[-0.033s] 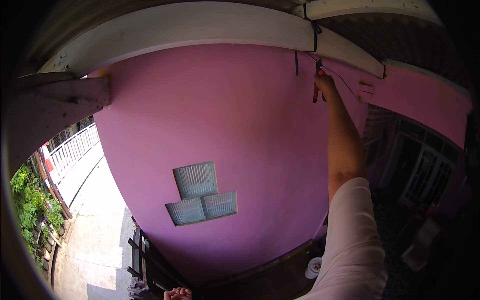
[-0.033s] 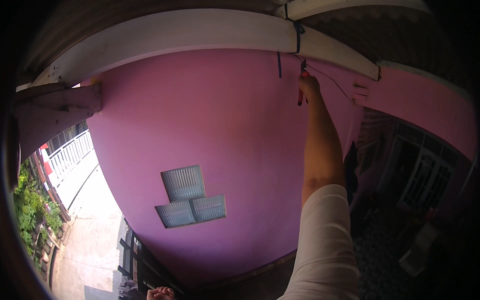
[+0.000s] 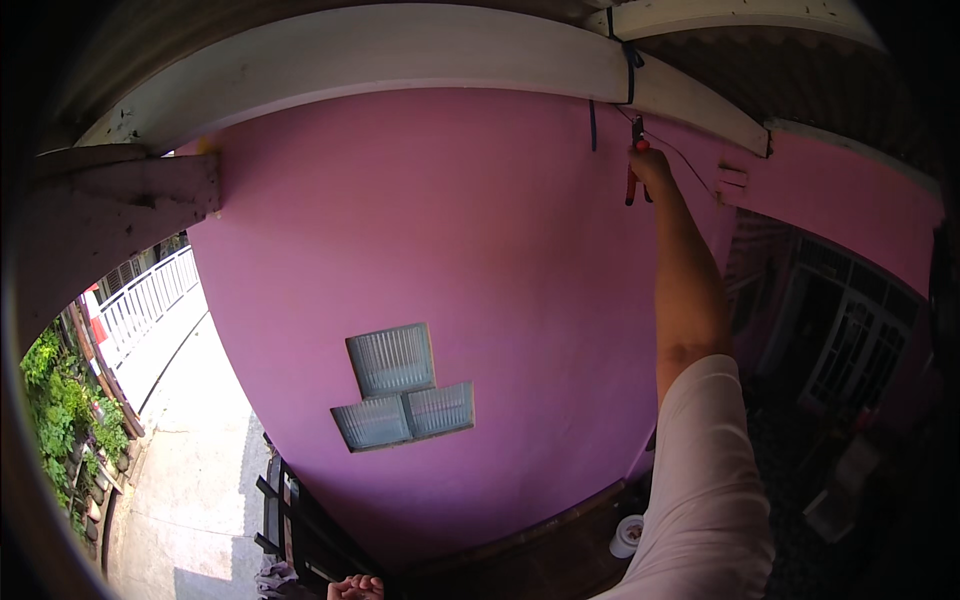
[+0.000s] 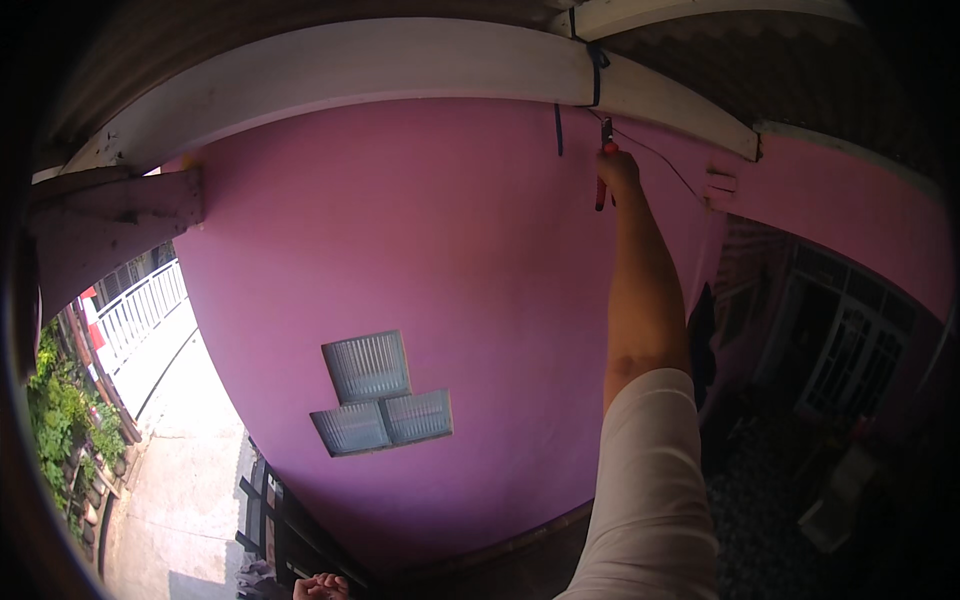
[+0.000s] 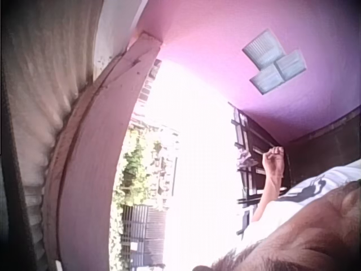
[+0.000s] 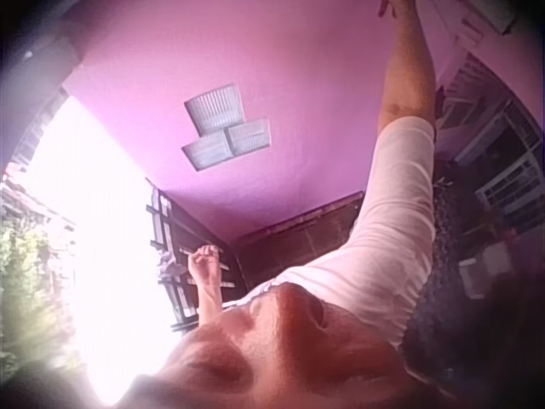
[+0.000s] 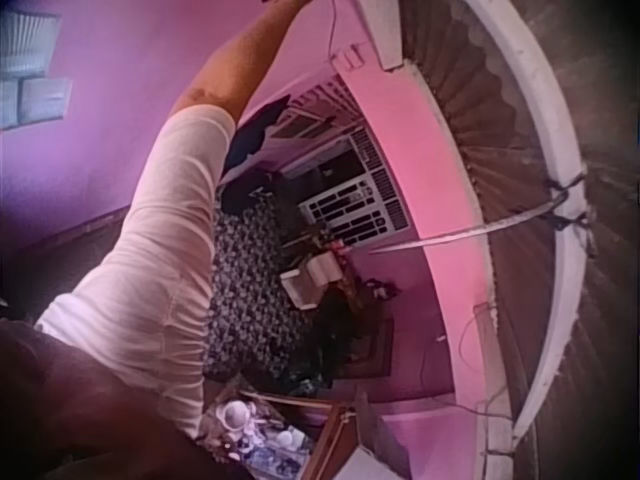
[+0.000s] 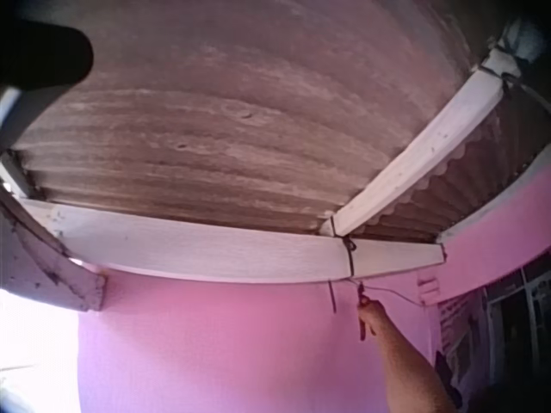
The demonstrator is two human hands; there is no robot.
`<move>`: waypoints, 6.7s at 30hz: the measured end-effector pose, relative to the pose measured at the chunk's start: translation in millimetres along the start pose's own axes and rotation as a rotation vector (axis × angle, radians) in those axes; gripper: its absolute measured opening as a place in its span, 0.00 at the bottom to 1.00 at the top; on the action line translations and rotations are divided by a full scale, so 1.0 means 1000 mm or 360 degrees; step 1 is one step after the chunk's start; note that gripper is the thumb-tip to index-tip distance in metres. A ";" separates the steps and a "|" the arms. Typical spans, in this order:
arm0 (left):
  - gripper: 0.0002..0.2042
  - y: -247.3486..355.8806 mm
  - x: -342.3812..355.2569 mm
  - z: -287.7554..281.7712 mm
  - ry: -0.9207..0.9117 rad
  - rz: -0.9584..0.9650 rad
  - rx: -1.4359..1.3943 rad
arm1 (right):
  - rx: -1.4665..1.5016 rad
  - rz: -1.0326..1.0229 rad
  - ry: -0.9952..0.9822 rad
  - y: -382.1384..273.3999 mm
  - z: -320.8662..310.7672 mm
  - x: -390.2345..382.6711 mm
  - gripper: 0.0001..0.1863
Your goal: The person uses a pair of pliers to cut and strip a wire, then uses the tool to push the cable into a gap in the ceiling structure.
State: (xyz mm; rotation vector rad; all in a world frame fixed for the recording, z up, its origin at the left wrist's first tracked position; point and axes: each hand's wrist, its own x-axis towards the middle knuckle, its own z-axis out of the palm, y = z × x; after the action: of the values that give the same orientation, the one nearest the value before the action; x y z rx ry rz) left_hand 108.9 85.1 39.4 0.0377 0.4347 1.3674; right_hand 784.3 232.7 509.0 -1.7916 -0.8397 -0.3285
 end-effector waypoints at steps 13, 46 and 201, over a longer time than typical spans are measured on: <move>0.06 -0.001 0.005 -0.004 -0.0072 -0.0014 -0.0082 | -0.0054 0.0034 0.0091 -0.016 0.001 -0.001 0.27; 0.04 -0.001 0.011 -0.016 -0.0142 -0.0175 -0.0113 | 0.0432 0.0344 -0.1067 0.150 0.211 -0.370 0.20; 0.24 0.021 -0.027 -0.228 0.0342 -0.0268 -0.0589 | 0.0380 0.1036 -0.2479 0.195 0.266 -0.822 0.20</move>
State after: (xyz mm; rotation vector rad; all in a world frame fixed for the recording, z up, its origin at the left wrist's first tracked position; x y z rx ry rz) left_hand 12.1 12.8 -157.4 -0.4446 0.3490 1.2709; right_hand 285.8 125.9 -215.1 -1.7477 -1.1014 1.7026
